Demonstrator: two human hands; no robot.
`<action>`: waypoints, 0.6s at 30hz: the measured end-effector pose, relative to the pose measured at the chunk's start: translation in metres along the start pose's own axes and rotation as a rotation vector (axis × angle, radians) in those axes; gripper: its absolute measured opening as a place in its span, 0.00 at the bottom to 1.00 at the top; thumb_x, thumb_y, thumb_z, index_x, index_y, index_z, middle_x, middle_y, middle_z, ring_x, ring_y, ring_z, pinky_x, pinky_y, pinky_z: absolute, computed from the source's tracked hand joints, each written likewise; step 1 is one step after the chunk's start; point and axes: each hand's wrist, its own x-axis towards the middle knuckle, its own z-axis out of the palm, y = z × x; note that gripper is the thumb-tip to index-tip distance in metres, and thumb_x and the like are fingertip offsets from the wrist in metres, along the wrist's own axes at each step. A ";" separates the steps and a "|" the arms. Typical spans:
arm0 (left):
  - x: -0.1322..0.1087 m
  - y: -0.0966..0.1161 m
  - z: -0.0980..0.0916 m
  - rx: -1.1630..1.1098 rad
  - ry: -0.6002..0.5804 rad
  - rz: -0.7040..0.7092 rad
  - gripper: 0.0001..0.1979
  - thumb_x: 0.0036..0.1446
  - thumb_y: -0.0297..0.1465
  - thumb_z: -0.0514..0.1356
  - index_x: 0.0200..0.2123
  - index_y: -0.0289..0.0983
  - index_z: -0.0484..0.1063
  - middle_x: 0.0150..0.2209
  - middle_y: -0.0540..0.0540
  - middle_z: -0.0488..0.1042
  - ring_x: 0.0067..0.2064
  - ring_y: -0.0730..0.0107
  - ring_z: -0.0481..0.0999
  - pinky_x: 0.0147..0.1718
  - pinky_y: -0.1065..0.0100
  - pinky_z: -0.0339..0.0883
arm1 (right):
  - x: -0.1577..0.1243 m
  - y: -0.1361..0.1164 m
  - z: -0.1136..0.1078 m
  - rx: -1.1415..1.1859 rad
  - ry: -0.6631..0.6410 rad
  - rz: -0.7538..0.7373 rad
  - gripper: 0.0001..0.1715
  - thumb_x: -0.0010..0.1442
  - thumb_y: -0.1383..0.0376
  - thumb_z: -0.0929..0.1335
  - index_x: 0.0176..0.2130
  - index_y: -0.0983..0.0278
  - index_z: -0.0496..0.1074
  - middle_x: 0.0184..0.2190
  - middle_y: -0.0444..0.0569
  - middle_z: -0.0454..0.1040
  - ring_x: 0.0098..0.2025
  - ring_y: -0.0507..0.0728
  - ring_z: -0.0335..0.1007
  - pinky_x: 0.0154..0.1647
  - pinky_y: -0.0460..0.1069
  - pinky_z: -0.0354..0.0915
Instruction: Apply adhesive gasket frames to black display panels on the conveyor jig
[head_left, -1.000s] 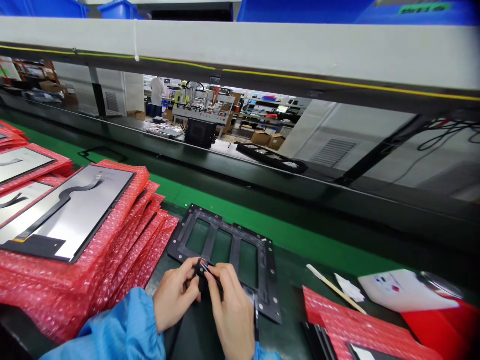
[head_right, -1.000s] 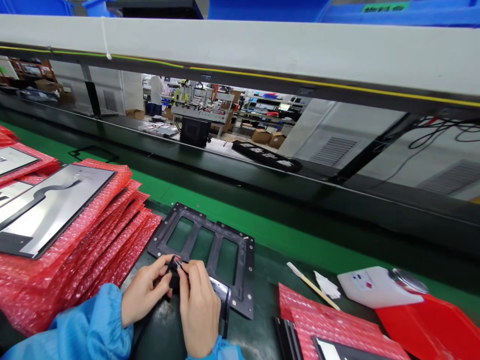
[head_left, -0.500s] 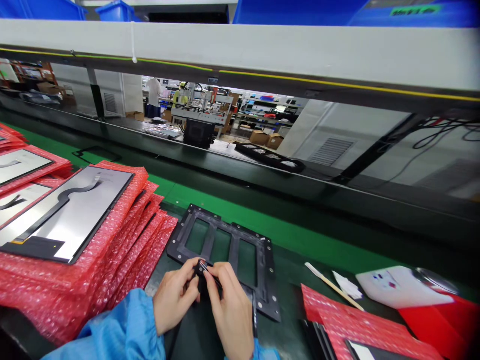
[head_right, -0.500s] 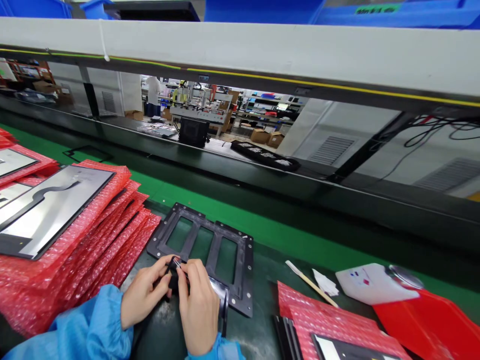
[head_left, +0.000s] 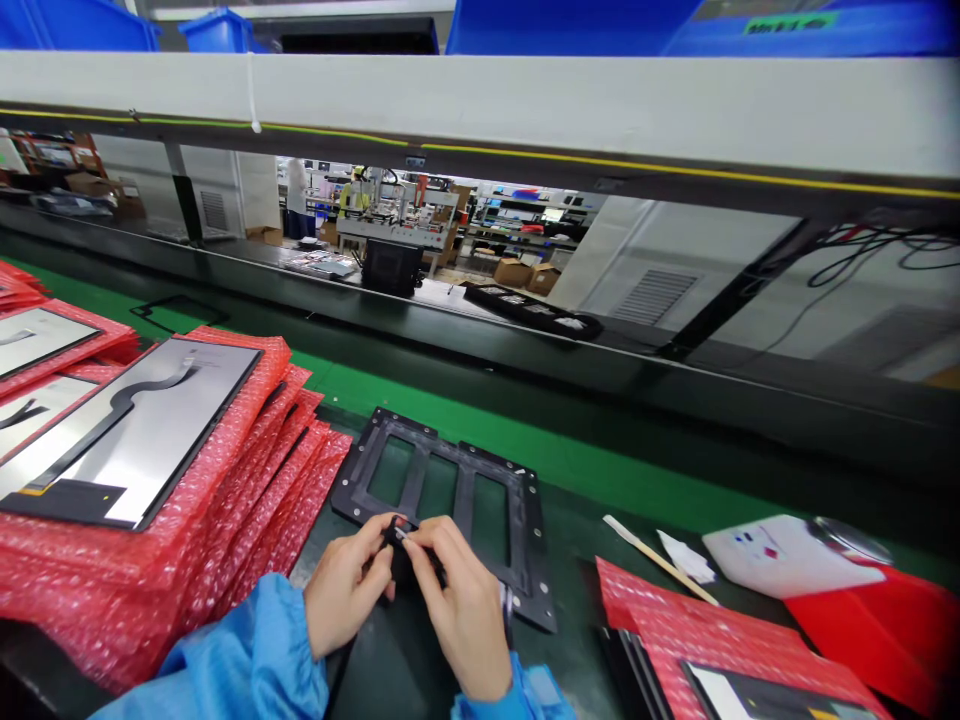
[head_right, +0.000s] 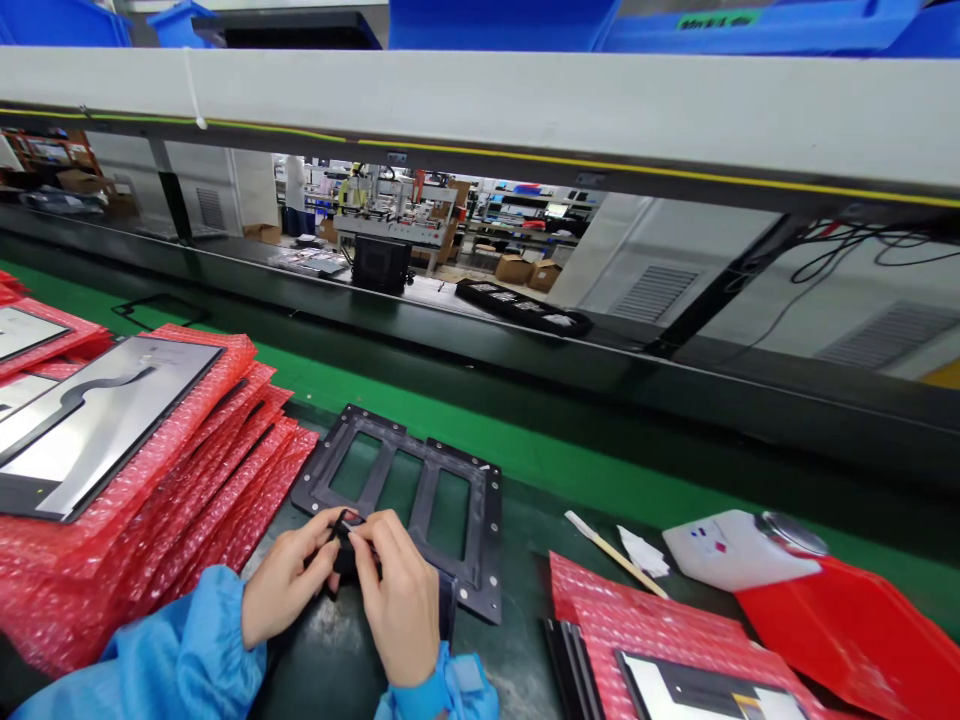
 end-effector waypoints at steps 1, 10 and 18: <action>0.000 0.000 0.000 -0.013 -0.002 -0.005 0.20 0.65 0.30 0.47 0.59 0.37 0.59 0.25 0.52 0.72 0.27 0.71 0.72 0.30 0.73 0.62 | 0.001 0.000 -0.002 0.017 0.024 0.013 0.10 0.68 0.61 0.61 0.36 0.61 0.67 0.36 0.48 0.69 0.39 0.54 0.70 0.39 0.46 0.65; -0.002 0.011 0.002 0.009 -0.037 0.000 0.17 0.66 0.32 0.46 0.55 0.37 0.61 0.23 0.54 0.71 0.25 0.73 0.70 0.30 0.73 0.61 | 0.008 0.000 -0.017 -0.327 0.018 -0.044 0.16 0.69 0.58 0.57 0.41 0.60 0.71 0.39 0.48 0.73 0.42 0.55 0.70 0.39 0.48 0.66; -0.002 0.011 0.002 -0.017 -0.045 -0.024 0.15 0.66 0.32 0.46 0.53 0.37 0.62 0.22 0.55 0.69 0.24 0.73 0.70 0.30 0.74 0.61 | 0.007 0.002 -0.016 -0.306 -0.023 0.003 0.13 0.69 0.57 0.59 0.42 0.59 0.68 0.35 0.46 0.72 0.40 0.56 0.69 0.37 0.49 0.65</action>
